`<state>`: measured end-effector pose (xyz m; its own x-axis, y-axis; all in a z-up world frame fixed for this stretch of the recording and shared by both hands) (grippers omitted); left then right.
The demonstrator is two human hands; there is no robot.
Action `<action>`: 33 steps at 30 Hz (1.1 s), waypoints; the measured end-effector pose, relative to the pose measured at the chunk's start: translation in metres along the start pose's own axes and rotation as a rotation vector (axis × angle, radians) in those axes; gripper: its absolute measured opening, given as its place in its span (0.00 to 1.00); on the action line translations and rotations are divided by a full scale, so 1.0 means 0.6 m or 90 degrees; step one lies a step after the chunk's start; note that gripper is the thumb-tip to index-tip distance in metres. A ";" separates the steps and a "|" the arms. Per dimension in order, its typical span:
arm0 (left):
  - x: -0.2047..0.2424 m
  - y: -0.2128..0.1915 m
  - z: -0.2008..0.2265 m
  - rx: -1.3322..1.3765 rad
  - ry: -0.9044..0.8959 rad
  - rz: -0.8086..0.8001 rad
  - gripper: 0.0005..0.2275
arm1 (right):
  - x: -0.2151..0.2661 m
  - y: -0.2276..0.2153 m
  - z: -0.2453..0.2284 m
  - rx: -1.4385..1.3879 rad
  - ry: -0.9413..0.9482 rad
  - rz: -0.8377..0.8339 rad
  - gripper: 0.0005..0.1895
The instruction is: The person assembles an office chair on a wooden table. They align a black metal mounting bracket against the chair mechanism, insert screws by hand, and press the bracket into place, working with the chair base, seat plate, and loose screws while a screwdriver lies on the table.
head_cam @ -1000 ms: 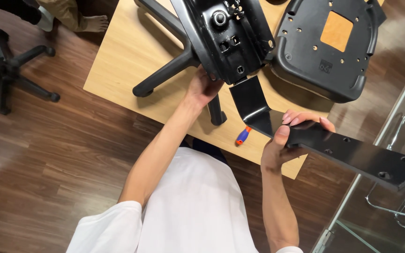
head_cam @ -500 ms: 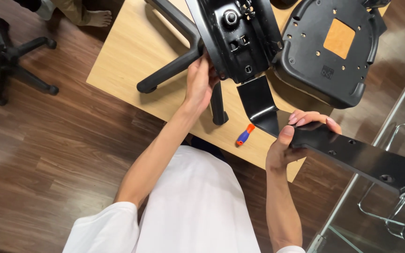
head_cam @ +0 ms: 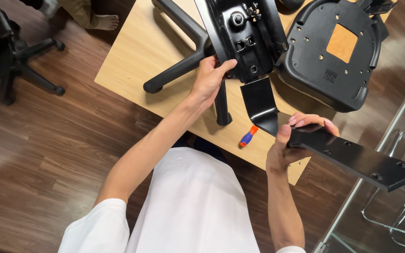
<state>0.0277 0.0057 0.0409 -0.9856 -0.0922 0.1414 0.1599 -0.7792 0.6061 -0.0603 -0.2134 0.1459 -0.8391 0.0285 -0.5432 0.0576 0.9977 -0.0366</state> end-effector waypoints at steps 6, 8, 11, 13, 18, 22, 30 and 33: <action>0.003 0.014 -0.011 -0.004 0.037 0.018 0.07 | -0.015 -0.012 0.008 -0.045 -0.013 -0.017 0.31; 0.011 0.026 -0.004 -0.010 0.036 0.066 0.08 | -0.018 -0.015 0.008 -0.052 -0.004 -0.023 0.31; 0.024 0.045 0.018 -0.039 0.040 0.134 0.11 | -0.019 -0.020 0.012 -0.055 0.004 -0.028 0.31; 0.027 0.050 0.024 -0.063 0.044 0.153 0.13 | -0.017 -0.022 0.016 -0.051 0.003 -0.027 0.32; 0.029 0.044 0.027 -0.096 0.070 0.174 0.13 | -0.015 -0.019 0.019 -0.020 -0.037 -0.048 0.35; 0.037 0.048 0.042 -0.149 0.062 0.186 0.11 | 0.000 -0.034 0.041 -0.022 -0.071 -0.058 0.36; 0.036 0.034 0.034 -0.257 0.065 0.182 0.13 | -0.019 -0.022 0.014 0.007 -0.082 -0.082 0.39; 0.033 0.033 0.032 -0.279 0.047 0.187 0.13 | -0.026 -0.027 0.012 -0.014 -0.054 -0.086 0.38</action>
<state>0.0124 0.0007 0.0706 -0.9065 -0.3767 0.1905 0.4075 -0.8986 0.1625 -0.0440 -0.2304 0.1489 -0.7892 -0.1110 -0.6040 -0.0653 0.9931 -0.0971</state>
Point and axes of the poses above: each hand's wrist, its own x-axis away from the middle knuckle, its own y-axis out of the palm, z = x × y, the point moved 3 cm from there along -x, towards the middle knuckle, and after that the axes turned 6 degrees about -z, right-handed, at the moved point
